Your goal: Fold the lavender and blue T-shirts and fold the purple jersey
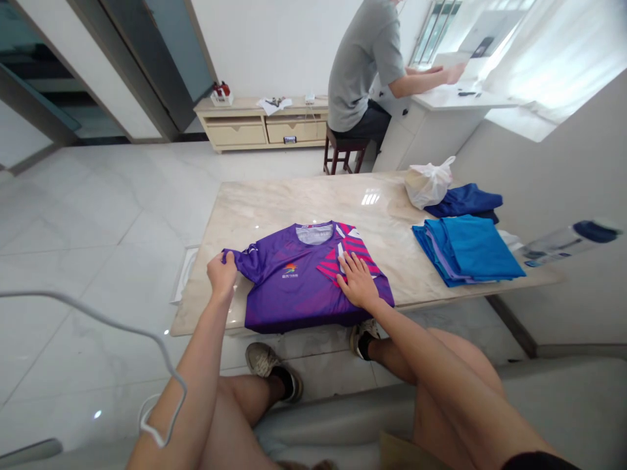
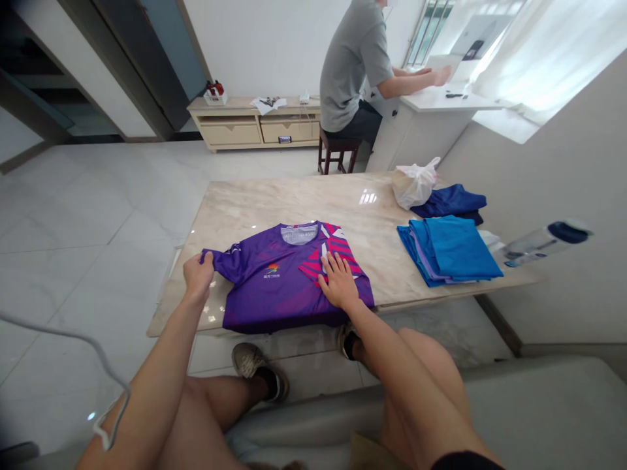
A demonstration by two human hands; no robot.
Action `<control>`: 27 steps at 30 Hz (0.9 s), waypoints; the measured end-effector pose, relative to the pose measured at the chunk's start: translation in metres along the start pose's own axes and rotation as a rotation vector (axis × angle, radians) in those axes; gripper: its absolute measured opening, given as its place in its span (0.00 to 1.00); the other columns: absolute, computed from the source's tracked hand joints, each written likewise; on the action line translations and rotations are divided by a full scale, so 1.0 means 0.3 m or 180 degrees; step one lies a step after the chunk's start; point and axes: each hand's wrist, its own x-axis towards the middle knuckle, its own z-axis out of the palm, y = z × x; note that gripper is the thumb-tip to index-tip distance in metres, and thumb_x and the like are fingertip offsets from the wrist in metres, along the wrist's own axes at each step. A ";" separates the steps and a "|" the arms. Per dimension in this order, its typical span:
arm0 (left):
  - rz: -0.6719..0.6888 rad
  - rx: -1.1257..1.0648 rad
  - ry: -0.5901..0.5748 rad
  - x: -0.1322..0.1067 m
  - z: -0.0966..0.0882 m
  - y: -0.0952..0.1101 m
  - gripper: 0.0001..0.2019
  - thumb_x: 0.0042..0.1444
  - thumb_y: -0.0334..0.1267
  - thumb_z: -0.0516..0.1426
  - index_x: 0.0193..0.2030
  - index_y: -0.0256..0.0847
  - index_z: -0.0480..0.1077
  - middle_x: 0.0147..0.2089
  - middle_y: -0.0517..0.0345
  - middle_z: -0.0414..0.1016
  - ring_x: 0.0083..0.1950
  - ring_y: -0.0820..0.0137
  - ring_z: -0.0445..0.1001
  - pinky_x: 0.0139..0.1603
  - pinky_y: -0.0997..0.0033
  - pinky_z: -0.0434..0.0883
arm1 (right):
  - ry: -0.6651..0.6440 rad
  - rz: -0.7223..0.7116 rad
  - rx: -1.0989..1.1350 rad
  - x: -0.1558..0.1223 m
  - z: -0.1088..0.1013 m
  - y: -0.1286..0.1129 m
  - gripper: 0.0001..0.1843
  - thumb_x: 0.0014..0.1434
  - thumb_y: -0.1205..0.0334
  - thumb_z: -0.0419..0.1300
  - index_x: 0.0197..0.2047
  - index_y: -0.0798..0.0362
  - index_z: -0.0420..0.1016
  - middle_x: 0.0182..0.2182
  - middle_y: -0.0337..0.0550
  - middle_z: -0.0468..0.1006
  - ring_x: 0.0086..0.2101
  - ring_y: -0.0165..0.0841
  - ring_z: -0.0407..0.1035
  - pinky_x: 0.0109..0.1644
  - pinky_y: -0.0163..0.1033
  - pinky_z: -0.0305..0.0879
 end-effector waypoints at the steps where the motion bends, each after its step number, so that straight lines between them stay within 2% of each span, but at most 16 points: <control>1: 0.0419 0.0211 0.0054 -0.024 0.022 0.046 0.12 0.66 0.41 0.56 0.45 0.38 0.80 0.41 0.47 0.85 0.47 0.58 0.82 0.51 0.62 0.78 | -0.0006 0.0002 0.0008 0.000 -0.003 -0.002 0.37 0.79 0.48 0.46 0.83 0.54 0.59 0.83 0.49 0.53 0.81 0.48 0.43 0.83 0.57 0.40; 2: 0.0774 0.0367 0.0014 -0.057 0.047 0.094 0.14 0.68 0.42 0.56 0.49 0.38 0.80 0.48 0.45 0.86 0.53 0.56 0.83 0.58 0.61 0.77 | -0.0009 0.0003 0.0016 0.000 -0.005 -0.003 0.37 0.79 0.48 0.46 0.83 0.54 0.59 0.83 0.49 0.53 0.81 0.48 0.43 0.83 0.56 0.40; 3: 0.1066 0.0443 -0.0181 -0.097 0.074 0.142 0.16 0.70 0.44 0.55 0.53 0.40 0.81 0.52 0.45 0.86 0.56 0.55 0.83 0.61 0.60 0.76 | -0.0011 0.0002 0.0024 0.000 -0.008 -0.005 0.37 0.79 0.47 0.46 0.83 0.54 0.60 0.83 0.49 0.53 0.81 0.47 0.44 0.84 0.56 0.40; 5: 0.1568 0.0533 -0.0956 -0.187 0.126 0.216 0.18 0.73 0.48 0.54 0.57 0.43 0.80 0.51 0.47 0.87 0.54 0.56 0.84 0.59 0.62 0.76 | -0.0019 0.0002 0.0034 0.000 -0.015 -0.010 0.36 0.79 0.47 0.46 0.83 0.54 0.60 0.83 0.48 0.52 0.81 0.46 0.43 0.84 0.55 0.39; 7: 0.1733 0.0676 -0.1809 -0.269 0.172 0.245 0.20 0.75 0.53 0.54 0.59 0.44 0.80 0.47 0.50 0.87 0.49 0.57 0.85 0.55 0.63 0.77 | -0.0053 0.0013 0.0034 -0.001 -0.023 -0.014 0.36 0.80 0.48 0.46 0.83 0.53 0.59 0.83 0.47 0.51 0.81 0.46 0.42 0.84 0.54 0.38; 9: 0.1709 0.0927 -0.2262 -0.322 0.208 0.223 0.24 0.75 0.56 0.53 0.60 0.42 0.79 0.47 0.48 0.86 0.47 0.57 0.85 0.54 0.62 0.78 | -0.0114 0.0055 0.0023 -0.001 -0.029 -0.016 0.36 0.80 0.48 0.46 0.84 0.53 0.58 0.83 0.47 0.50 0.81 0.47 0.42 0.84 0.55 0.38; 10: 0.1757 0.1091 -0.2294 -0.336 0.222 0.196 0.25 0.76 0.57 0.52 0.62 0.40 0.78 0.50 0.46 0.86 0.50 0.56 0.85 0.56 0.60 0.78 | -0.0151 0.0070 0.0012 0.000 -0.032 -0.016 0.36 0.79 0.48 0.47 0.84 0.53 0.58 0.83 0.47 0.50 0.81 0.47 0.42 0.84 0.55 0.38; 12: 0.2113 0.1432 -0.2210 -0.347 0.248 0.124 0.26 0.76 0.54 0.52 0.67 0.36 0.75 0.62 0.39 0.82 0.63 0.52 0.81 0.66 0.55 0.75 | -0.0212 0.0079 -0.0016 0.002 -0.036 -0.016 0.37 0.79 0.48 0.47 0.84 0.52 0.57 0.83 0.47 0.49 0.81 0.47 0.42 0.84 0.55 0.38; 15: 0.2655 0.1850 -0.2106 -0.342 0.280 0.017 0.31 0.76 0.49 0.52 0.78 0.35 0.65 0.81 0.38 0.64 0.82 0.47 0.61 0.81 0.48 0.61 | -0.0256 0.0073 -0.0058 0.006 -0.038 -0.018 0.37 0.79 0.48 0.47 0.85 0.52 0.55 0.84 0.47 0.48 0.81 0.47 0.40 0.84 0.56 0.37; 17: 0.2643 0.2038 -0.1995 -0.338 0.293 -0.034 0.33 0.77 0.50 0.50 0.82 0.37 0.61 0.86 0.42 0.55 0.87 0.46 0.50 0.85 0.44 0.53 | -0.0315 0.0091 -0.0066 0.005 -0.038 -0.023 0.37 0.80 0.48 0.46 0.85 0.53 0.54 0.84 0.48 0.46 0.82 0.47 0.39 0.84 0.56 0.37; 20: 0.2427 0.2176 -0.1796 -0.336 0.293 -0.070 0.35 0.77 0.52 0.48 0.84 0.37 0.56 0.87 0.44 0.49 0.88 0.45 0.43 0.86 0.42 0.50 | -0.0560 0.0141 -0.0048 0.002 -0.045 -0.034 0.38 0.80 0.47 0.45 0.86 0.54 0.51 0.84 0.50 0.43 0.82 0.49 0.36 0.84 0.58 0.37; 23: 0.2309 0.2226 -0.1866 -0.325 0.276 -0.060 0.35 0.76 0.52 0.50 0.84 0.38 0.57 0.87 0.43 0.51 0.88 0.44 0.44 0.85 0.43 0.51 | -0.0859 0.0038 0.0017 0.018 -0.077 -0.026 0.39 0.80 0.46 0.48 0.85 0.56 0.52 0.84 0.54 0.43 0.82 0.52 0.38 0.83 0.59 0.40; 25: 0.2272 0.2241 -0.1908 -0.302 0.266 -0.033 0.32 0.75 0.51 0.54 0.80 0.39 0.63 0.85 0.40 0.56 0.85 0.43 0.51 0.84 0.44 0.55 | -0.0953 -0.0172 0.0139 0.057 -0.117 0.003 0.35 0.79 0.50 0.52 0.81 0.56 0.63 0.82 0.56 0.54 0.79 0.51 0.49 0.82 0.55 0.47; 27: 0.2199 0.2230 -0.1806 -0.262 0.264 0.005 0.25 0.73 0.46 0.58 0.72 0.38 0.71 0.79 0.37 0.65 0.79 0.44 0.62 0.79 0.46 0.63 | -0.0913 -0.0158 0.0320 0.117 -0.166 0.051 0.26 0.77 0.57 0.54 0.72 0.56 0.76 0.75 0.57 0.68 0.73 0.47 0.62 0.78 0.48 0.56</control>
